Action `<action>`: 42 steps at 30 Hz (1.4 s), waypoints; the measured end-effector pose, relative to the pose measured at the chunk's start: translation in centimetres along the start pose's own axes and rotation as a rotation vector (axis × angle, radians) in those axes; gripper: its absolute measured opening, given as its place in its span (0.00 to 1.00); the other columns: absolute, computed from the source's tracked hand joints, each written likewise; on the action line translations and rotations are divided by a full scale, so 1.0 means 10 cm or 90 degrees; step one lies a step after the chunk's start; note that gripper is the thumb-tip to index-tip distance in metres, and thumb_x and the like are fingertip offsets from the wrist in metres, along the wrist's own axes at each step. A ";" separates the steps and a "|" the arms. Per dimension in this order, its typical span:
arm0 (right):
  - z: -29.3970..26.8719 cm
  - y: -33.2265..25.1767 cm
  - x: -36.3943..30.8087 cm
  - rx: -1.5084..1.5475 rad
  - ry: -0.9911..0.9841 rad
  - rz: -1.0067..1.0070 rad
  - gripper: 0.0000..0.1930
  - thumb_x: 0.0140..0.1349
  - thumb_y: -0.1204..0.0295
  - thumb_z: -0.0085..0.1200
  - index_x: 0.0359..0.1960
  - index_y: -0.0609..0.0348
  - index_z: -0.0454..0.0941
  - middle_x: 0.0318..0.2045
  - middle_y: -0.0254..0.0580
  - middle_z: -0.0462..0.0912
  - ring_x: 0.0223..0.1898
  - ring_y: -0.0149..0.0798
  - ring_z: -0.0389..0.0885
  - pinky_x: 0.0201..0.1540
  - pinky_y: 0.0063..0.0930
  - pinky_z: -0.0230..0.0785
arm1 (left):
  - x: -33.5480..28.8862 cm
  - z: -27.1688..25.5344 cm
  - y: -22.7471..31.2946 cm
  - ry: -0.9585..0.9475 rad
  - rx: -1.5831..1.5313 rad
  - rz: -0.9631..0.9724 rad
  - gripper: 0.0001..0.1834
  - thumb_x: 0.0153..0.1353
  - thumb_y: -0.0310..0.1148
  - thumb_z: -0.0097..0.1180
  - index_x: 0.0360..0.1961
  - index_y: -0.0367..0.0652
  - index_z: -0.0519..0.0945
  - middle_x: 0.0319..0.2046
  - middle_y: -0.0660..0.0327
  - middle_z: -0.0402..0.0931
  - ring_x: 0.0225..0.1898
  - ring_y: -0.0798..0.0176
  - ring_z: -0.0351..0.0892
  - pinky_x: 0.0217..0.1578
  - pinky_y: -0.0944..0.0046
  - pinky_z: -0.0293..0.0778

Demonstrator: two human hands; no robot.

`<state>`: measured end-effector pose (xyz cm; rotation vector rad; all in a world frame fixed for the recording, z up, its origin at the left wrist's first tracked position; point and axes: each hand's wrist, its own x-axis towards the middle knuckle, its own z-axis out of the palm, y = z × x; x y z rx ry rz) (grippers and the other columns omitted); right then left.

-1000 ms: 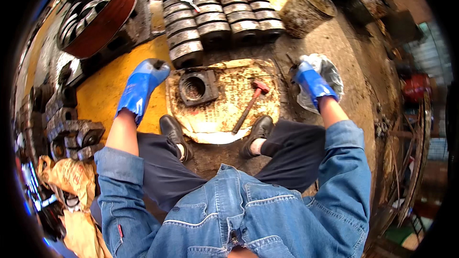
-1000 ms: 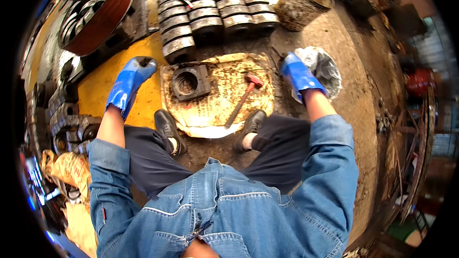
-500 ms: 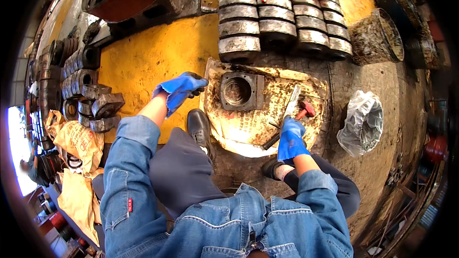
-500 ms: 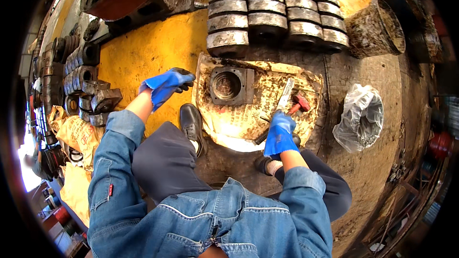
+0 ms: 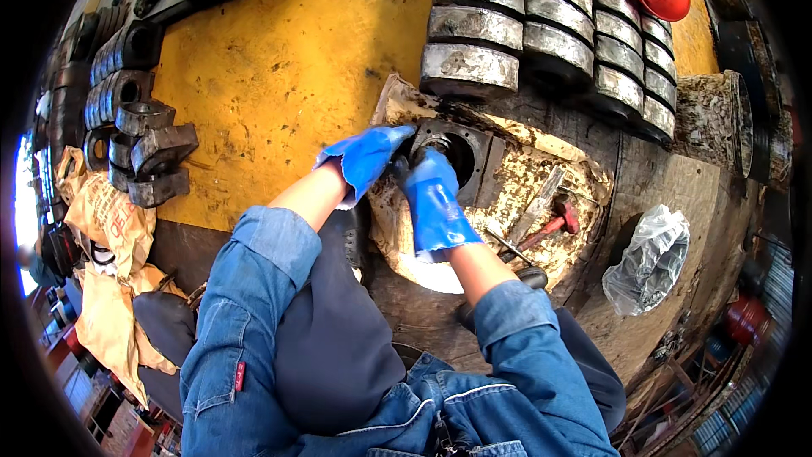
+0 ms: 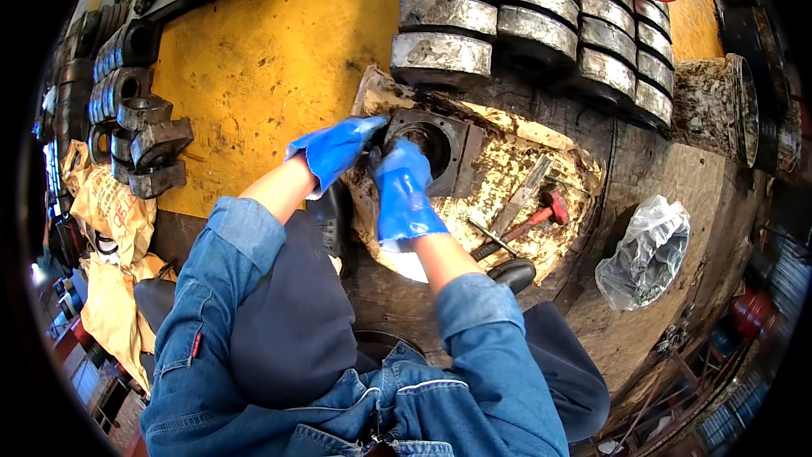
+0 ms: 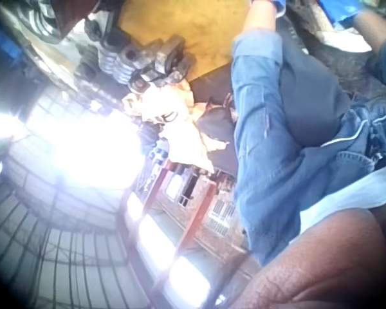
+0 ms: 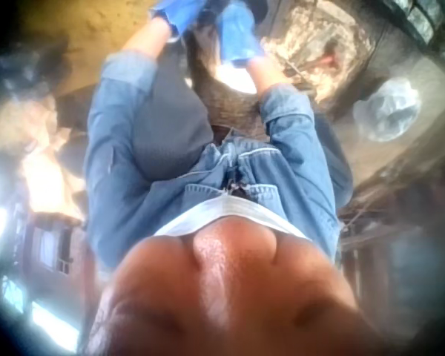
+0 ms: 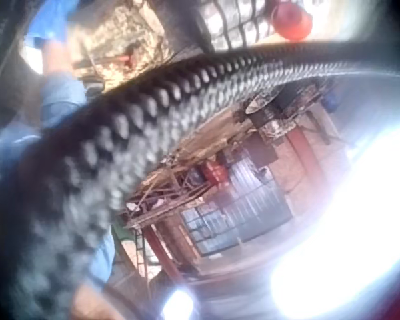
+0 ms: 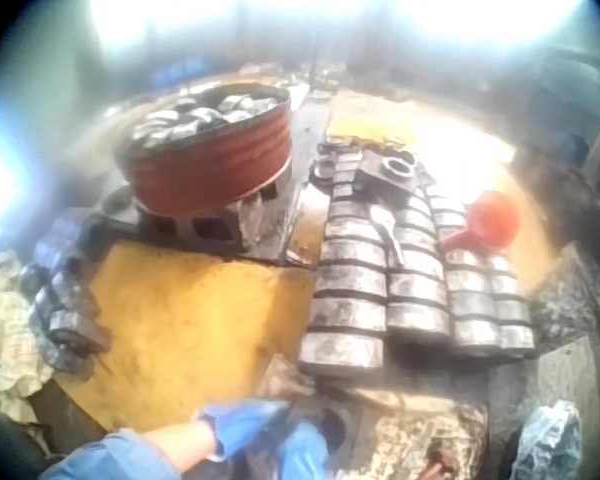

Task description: The person uses a scraper and a brush to remove debris and dirt from various metal industrial parts, picking them up and turning them over by hand while sitting on the floor.

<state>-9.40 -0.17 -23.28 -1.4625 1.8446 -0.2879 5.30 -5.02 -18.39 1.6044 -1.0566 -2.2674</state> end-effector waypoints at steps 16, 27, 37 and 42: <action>-1.73 1.33 -0.19 0.196 -0.252 0.108 0.16 0.59 0.64 0.67 0.44 0.59 0.80 0.37 0.34 0.82 0.38 0.29 0.77 0.44 0.26 0.71 | -0.01 0.44 0.03 -0.231 -0.037 0.279 0.21 0.70 0.45 0.50 0.57 0.46 0.80 0.51 0.60 0.81 0.48 0.68 0.76 0.51 0.62 0.72; -1.51 0.98 -0.09 0.234 -0.249 0.005 0.24 0.60 0.68 0.66 0.56 0.63 0.76 0.44 0.37 0.83 0.42 0.31 0.78 0.46 0.28 0.72 | -0.27 0.46 -0.20 -0.231 -0.233 0.257 0.26 0.68 0.44 0.54 0.61 0.38 0.76 0.62 0.58 0.73 0.64 0.63 0.66 0.67 0.60 0.57; -0.49 -1.68 0.54 0.086 -0.467 -0.118 0.24 0.60 0.64 0.66 0.52 0.68 0.78 0.45 0.41 0.85 0.44 0.33 0.81 0.51 0.29 0.74 | -0.74 -0.68 -0.72 0.207 -0.491 0.337 0.15 0.64 0.41 0.63 0.39 0.38 0.85 0.37 0.64 0.83 0.39 0.71 0.77 0.45 0.66 0.71; 0.38 -2.82 1.02 -0.113 -0.479 -0.426 0.20 0.60 0.58 0.63 0.43 0.64 0.82 0.36 0.53 0.86 0.36 0.42 0.84 0.42 0.36 0.75 | -1.05 -1.79 -0.82 0.558 -0.454 0.339 0.14 0.63 0.40 0.64 0.37 0.39 0.85 0.32 0.67 0.81 0.35 0.70 0.74 0.41 0.66 0.71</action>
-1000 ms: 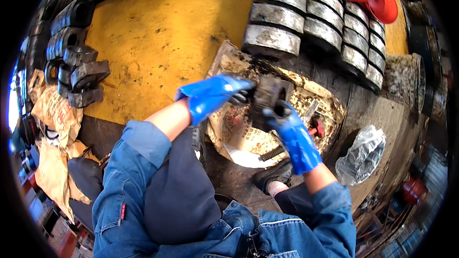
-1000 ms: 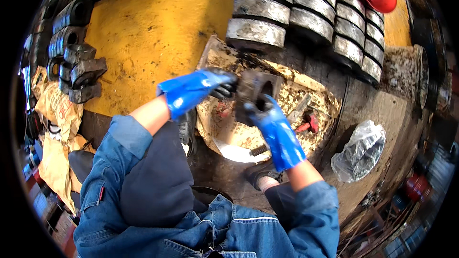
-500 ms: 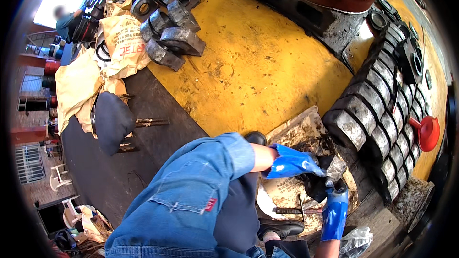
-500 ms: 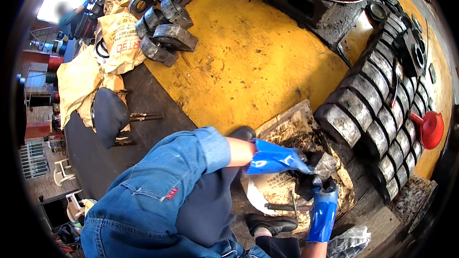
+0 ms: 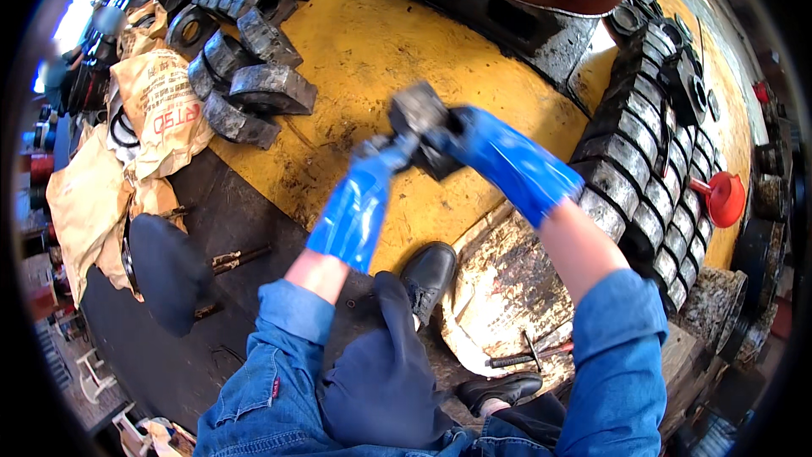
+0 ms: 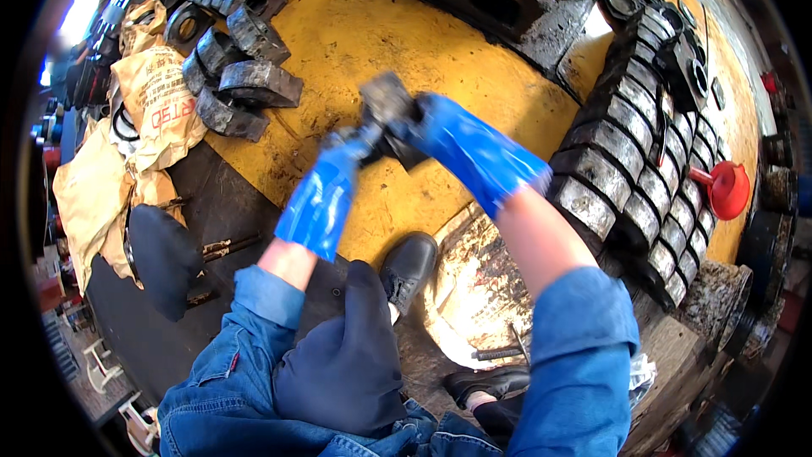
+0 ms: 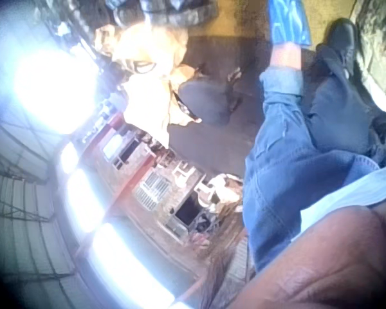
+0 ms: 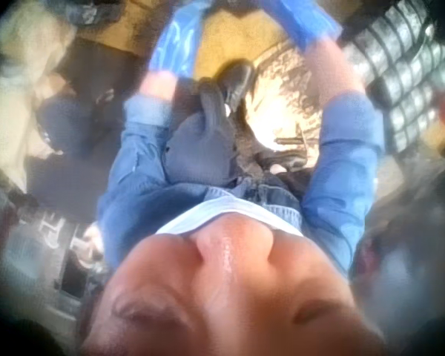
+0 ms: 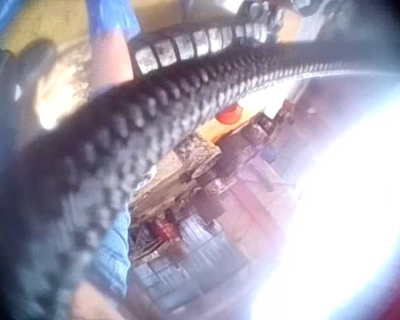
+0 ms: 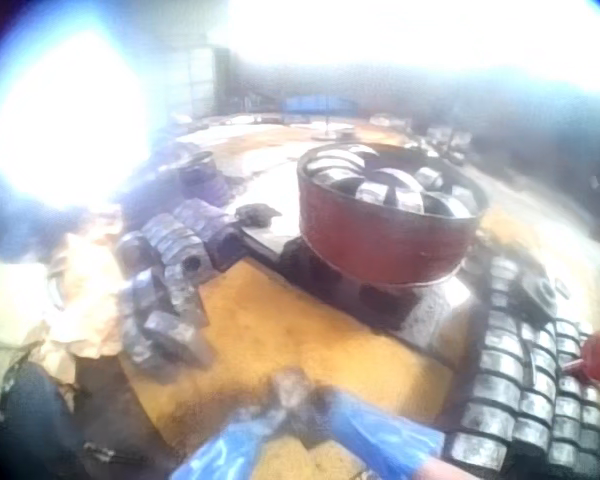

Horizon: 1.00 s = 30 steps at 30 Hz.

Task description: The person uses a scraper and a brush to remove debris and dirt from various metal industrial parts, picking them up and turning them over by hand while sitting on the floor.

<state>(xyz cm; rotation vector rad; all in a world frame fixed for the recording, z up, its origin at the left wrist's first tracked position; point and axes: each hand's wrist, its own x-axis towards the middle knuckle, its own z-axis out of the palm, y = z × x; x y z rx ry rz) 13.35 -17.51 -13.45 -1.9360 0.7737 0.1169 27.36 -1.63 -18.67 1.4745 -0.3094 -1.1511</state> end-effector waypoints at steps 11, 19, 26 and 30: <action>-0.42 -0.46 -0.64 0.157 0.188 -0.122 0.15 0.66 0.62 0.61 0.51 0.51 0.79 0.40 0.41 0.85 0.39 0.32 0.82 0.41 0.24 0.77 | 0.58 -1.90 0.42 -0.044 -0.063 0.123 0.24 0.71 0.41 0.53 0.62 0.39 0.73 0.61 0.52 0.74 0.57 0.57 0.79 0.44 0.62 0.78; 0.04 0.37 -4.30 0.330 0.379 0.240 0.17 0.69 0.74 0.54 0.57 0.66 0.73 0.44 0.44 0.84 0.45 0.30 0.81 0.48 0.22 0.73 | -0.84 -1.61 -0.17 0.126 0.069 -0.106 0.18 0.69 0.41 0.56 0.56 0.45 0.79 0.52 0.56 0.83 0.52 0.59 0.83 0.39 0.67 0.77; 0.53 0.38 -5.20 0.512 0.618 0.215 0.16 0.68 0.71 0.57 0.54 0.68 0.77 0.43 0.45 0.85 0.45 0.34 0.84 0.51 0.26 0.75 | -1.05 -0.80 0.65 -0.024 0.105 -0.016 0.20 0.69 0.44 0.55 0.58 0.48 0.77 0.53 0.59 0.82 0.52 0.61 0.83 0.38 0.68 0.76; 0.56 0.16 -4.99 0.074 0.473 0.311 0.16 0.65 0.67 0.56 0.53 0.54 0.81 0.40 0.47 0.87 0.42 0.40 0.86 0.47 0.31 0.76 | -1.29 -0.28 1.57 -0.254 0.078 0.083 0.22 0.72 0.45 0.50 0.62 0.47 0.75 0.57 0.55 0.79 0.56 0.57 0.80 0.46 0.63 0.74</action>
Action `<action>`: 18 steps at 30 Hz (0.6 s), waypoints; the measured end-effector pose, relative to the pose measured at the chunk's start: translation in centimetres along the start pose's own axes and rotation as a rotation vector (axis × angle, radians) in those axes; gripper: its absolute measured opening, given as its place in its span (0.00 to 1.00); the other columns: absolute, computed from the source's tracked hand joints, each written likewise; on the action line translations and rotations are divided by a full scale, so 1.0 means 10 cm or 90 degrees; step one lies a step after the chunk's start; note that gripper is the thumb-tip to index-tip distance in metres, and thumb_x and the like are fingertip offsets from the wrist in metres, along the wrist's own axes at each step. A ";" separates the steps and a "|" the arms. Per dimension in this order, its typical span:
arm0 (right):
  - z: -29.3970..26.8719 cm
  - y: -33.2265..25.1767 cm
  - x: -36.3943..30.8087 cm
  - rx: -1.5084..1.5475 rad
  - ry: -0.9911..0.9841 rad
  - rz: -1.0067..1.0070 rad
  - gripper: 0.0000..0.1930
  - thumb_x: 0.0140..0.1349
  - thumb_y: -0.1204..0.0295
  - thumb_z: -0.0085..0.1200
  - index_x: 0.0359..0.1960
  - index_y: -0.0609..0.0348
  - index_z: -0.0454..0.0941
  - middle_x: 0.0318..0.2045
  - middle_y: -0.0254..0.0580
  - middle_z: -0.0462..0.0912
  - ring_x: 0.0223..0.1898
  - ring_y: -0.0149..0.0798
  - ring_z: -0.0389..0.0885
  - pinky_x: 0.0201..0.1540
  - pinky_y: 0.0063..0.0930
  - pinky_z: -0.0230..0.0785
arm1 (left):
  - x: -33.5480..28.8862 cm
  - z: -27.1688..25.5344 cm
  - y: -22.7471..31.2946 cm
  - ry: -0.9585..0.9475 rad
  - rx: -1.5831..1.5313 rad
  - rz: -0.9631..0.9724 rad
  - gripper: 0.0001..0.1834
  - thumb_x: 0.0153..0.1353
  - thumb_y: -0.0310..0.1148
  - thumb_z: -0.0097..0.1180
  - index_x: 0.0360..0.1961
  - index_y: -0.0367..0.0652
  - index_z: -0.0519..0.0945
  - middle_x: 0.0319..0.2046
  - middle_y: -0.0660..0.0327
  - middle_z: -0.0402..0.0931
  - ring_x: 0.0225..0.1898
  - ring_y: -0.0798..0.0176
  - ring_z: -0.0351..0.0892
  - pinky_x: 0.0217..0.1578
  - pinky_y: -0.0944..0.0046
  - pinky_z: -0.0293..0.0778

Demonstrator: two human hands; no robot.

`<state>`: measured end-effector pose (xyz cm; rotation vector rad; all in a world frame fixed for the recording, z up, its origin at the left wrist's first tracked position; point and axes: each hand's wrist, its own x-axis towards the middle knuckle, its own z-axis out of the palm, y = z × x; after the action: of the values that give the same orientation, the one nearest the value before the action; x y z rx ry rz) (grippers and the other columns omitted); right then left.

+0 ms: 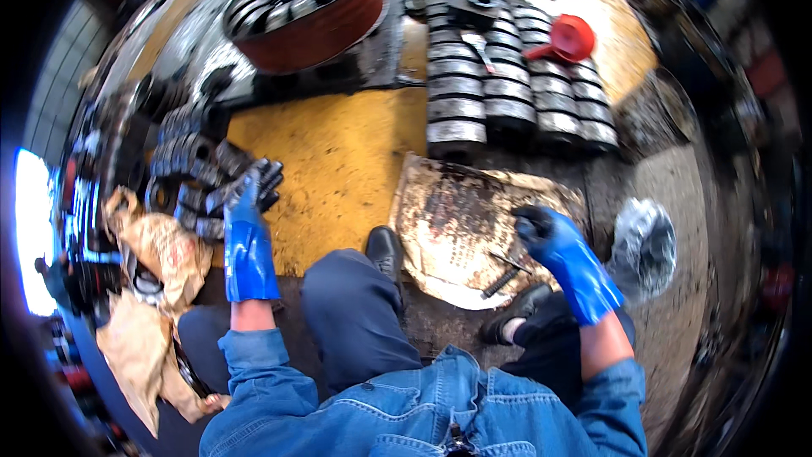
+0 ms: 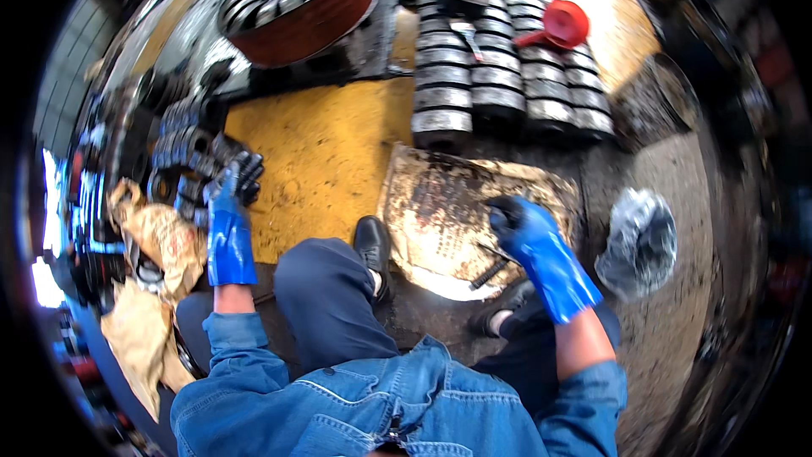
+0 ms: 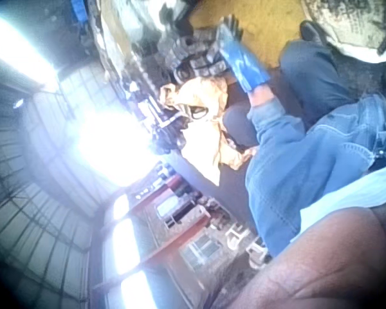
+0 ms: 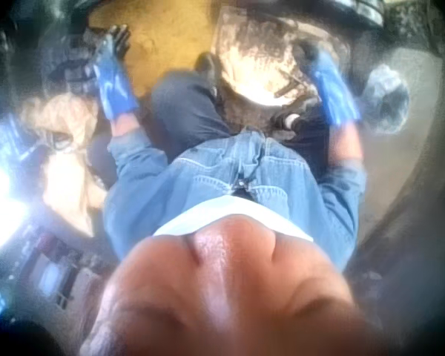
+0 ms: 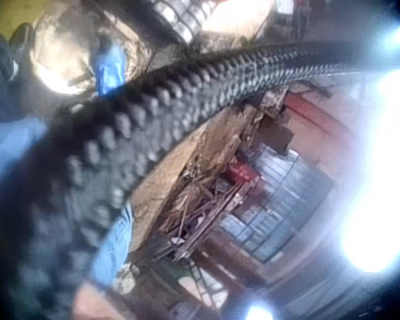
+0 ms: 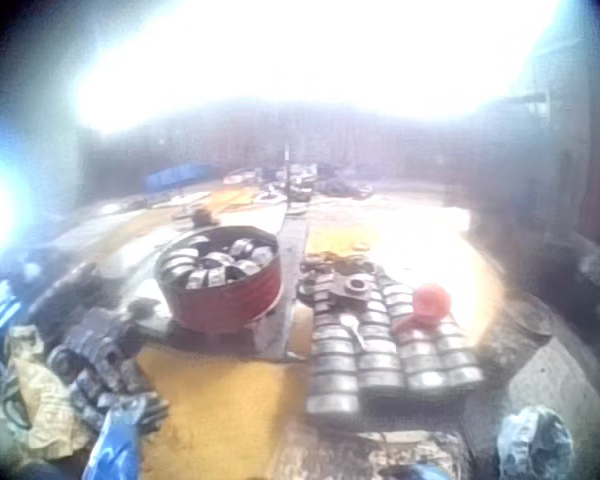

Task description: The person uses a scraper and a brush to remove debris and dirt from various metal industrial parts, picking them up and turning them over by hand while sitting on the floor.

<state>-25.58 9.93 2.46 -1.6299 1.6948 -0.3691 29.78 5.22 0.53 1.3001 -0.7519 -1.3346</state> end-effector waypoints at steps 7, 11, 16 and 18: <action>0.01 0.20 -0.10 -0.186 -0.116 0.069 0.18 0.59 0.56 0.54 0.49 0.47 0.82 0.45 0.50 0.84 0.47 0.56 0.82 0.50 0.45 0.75 | -0.75 2.47 0.96 -0.119 0.284 0.278 0.18 0.70 0.40 0.55 0.54 0.42 0.81 0.45 0.60 0.85 0.45 0.68 0.83 0.37 0.70 0.75; 0.01 0.42 -0.06 -0.096 -0.095 -0.033 0.17 0.58 0.56 0.55 0.42 0.53 0.84 0.42 0.52 0.84 0.45 0.56 0.82 0.47 0.45 0.75 | -0.52 2.88 0.69 -0.234 0.353 0.275 0.12 0.66 0.31 0.59 0.49 0.38 0.84 0.41 0.61 0.85 0.41 0.73 0.81 0.40 0.74 0.75; 0.09 1.21 0.40 -0.068 -0.121 0.024 0.18 0.59 0.57 0.57 0.45 0.53 0.84 0.36 0.46 0.86 0.37 0.44 0.83 0.41 0.37 0.76 | 0.24 2.96 0.09 -0.321 0.603 0.130 0.20 0.60 0.32 0.63 0.52 0.35 0.81 0.44 0.58 0.85 0.43 0.69 0.82 0.47 0.69 0.77; 0.11 1.29 0.48 0.058 -0.100 0.116 0.20 0.61 0.56 0.59 0.49 0.54 0.83 0.34 0.43 0.87 0.35 0.39 0.84 0.38 0.35 0.77 | 0.57 2.85 -0.18 -0.307 0.728 0.140 0.22 0.57 0.34 0.65 0.51 0.34 0.82 0.44 0.55 0.85 0.44 0.67 0.83 0.48 0.67 0.77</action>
<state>-33.90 7.56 -8.28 -1.3881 1.6670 -0.2203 3.15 -6.34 3.08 1.6563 -2.1297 -1.0238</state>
